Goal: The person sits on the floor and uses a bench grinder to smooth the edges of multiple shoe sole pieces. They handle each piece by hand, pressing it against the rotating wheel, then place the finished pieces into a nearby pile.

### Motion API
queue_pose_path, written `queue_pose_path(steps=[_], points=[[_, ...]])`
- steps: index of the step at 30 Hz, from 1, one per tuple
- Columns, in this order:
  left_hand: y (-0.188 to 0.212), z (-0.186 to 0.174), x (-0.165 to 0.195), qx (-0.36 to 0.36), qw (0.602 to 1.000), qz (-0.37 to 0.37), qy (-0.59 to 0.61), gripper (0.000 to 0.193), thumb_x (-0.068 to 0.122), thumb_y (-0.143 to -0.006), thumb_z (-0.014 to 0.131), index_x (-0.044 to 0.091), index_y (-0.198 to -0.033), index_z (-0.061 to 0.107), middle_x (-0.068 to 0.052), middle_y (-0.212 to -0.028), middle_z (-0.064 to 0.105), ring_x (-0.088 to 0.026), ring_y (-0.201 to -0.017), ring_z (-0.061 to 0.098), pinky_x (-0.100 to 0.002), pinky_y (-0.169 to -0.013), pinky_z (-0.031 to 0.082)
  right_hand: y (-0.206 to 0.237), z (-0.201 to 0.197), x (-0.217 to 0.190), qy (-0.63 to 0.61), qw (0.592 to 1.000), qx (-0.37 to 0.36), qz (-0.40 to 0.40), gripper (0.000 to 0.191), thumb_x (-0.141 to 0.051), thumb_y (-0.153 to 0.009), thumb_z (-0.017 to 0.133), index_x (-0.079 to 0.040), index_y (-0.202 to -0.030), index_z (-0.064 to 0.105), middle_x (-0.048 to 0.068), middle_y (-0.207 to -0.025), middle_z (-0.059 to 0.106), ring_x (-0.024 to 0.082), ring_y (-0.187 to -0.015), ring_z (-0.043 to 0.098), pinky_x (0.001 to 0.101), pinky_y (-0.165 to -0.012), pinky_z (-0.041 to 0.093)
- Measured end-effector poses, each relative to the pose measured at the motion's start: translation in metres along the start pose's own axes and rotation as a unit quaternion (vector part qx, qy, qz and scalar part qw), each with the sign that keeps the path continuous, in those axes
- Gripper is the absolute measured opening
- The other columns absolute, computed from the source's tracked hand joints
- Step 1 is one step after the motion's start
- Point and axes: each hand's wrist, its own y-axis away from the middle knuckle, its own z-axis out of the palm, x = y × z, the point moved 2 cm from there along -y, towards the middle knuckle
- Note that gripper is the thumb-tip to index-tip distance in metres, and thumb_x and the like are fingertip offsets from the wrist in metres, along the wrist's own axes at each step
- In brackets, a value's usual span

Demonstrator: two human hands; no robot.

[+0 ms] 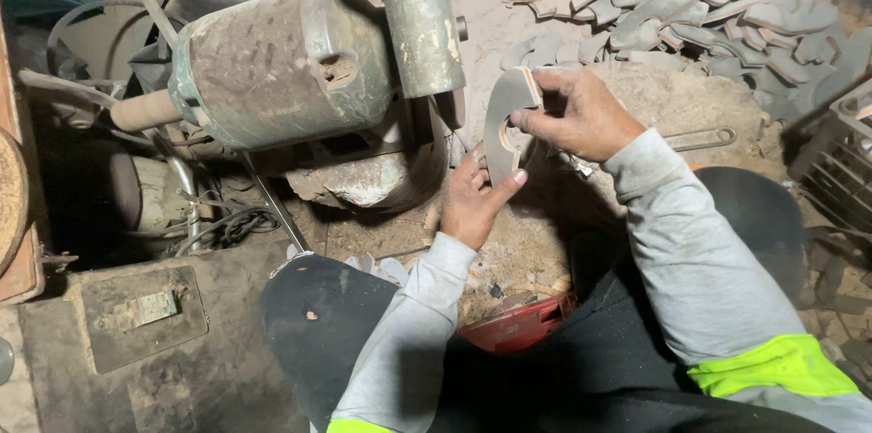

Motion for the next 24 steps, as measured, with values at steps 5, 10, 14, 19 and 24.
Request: queue_pose_path(steps=[5,10,14,19,24], points=[[-0.003,-0.005,0.009,-0.025,0.999,0.022,0.021,0.073,0.005,-0.089,0.075,-0.004,-0.151,0.039,-0.014,-0.136,0.06,-0.019,-0.121,0.061,-0.032,-0.102,0.054,-0.003,0.015,0.006,0.027,0.999,0.008,0.026,0.038,-0.014,-0.087,0.078,0.0,-0.12,0.067,0.005,-0.097,0.072,0.013,-0.087,0.065,0.031,-0.08,0.055],[-0.013,-0.018,0.013,-0.032,0.995,0.056,0.077,0.071,0.004,-0.09,0.075,-0.009,-0.15,0.04,-0.016,-0.137,0.061,-0.02,-0.123,0.061,-0.033,-0.106,0.052,-0.005,0.03,0.005,-0.048,0.998,0.04,0.0,0.041,-0.011,-0.09,0.075,0.0,-0.126,0.06,0.003,-0.102,0.067,0.01,-0.092,0.06,0.0283,-0.083,0.053],[-0.015,-0.028,0.011,-0.041,0.989,0.047,0.131,0.065,0.003,-0.094,0.073,-0.01,-0.151,0.044,-0.018,-0.131,0.064,-0.02,-0.115,0.061,-0.033,-0.1,0.053,-0.008,0.039,0.005,-0.039,0.995,0.077,0.04,0.029,-0.01,-0.093,0.077,-0.001,-0.117,0.063,0.004,-0.096,0.064,0.008,-0.086,0.057,0.0262,-0.076,0.051],[-0.014,-0.033,0.016,-0.046,0.988,0.03,0.142,0.051,0.006,-0.098,0.071,-0.014,-0.142,0.054,-0.018,-0.131,0.067,-0.022,-0.115,0.066,-0.037,-0.097,0.059,-0.014,0.048,0.002,-0.118,0.99,0.077,0.029,0.028,-0.003,-0.092,0.075,0.0,-0.116,0.061,0.003,-0.102,0.07,0.007,-0.096,0.069,0.0244,-0.085,0.059],[-0.015,-0.035,0.027,-0.045,0.988,0.05,0.138,0.053,0.01,-0.095,0.072,-0.008,-0.141,0.052,-0.014,-0.137,0.063,-0.02,-0.121,0.064,-0.037,-0.094,0.06,-0.019,0.05,-0.002,-0.082,0.993,0.089,0.009,0.029,-0.001,-0.092,0.076,0.002,-0.117,0.062,0.005,-0.106,0.069,0.008,-0.096,0.069,0.0251,-0.083,0.059]])
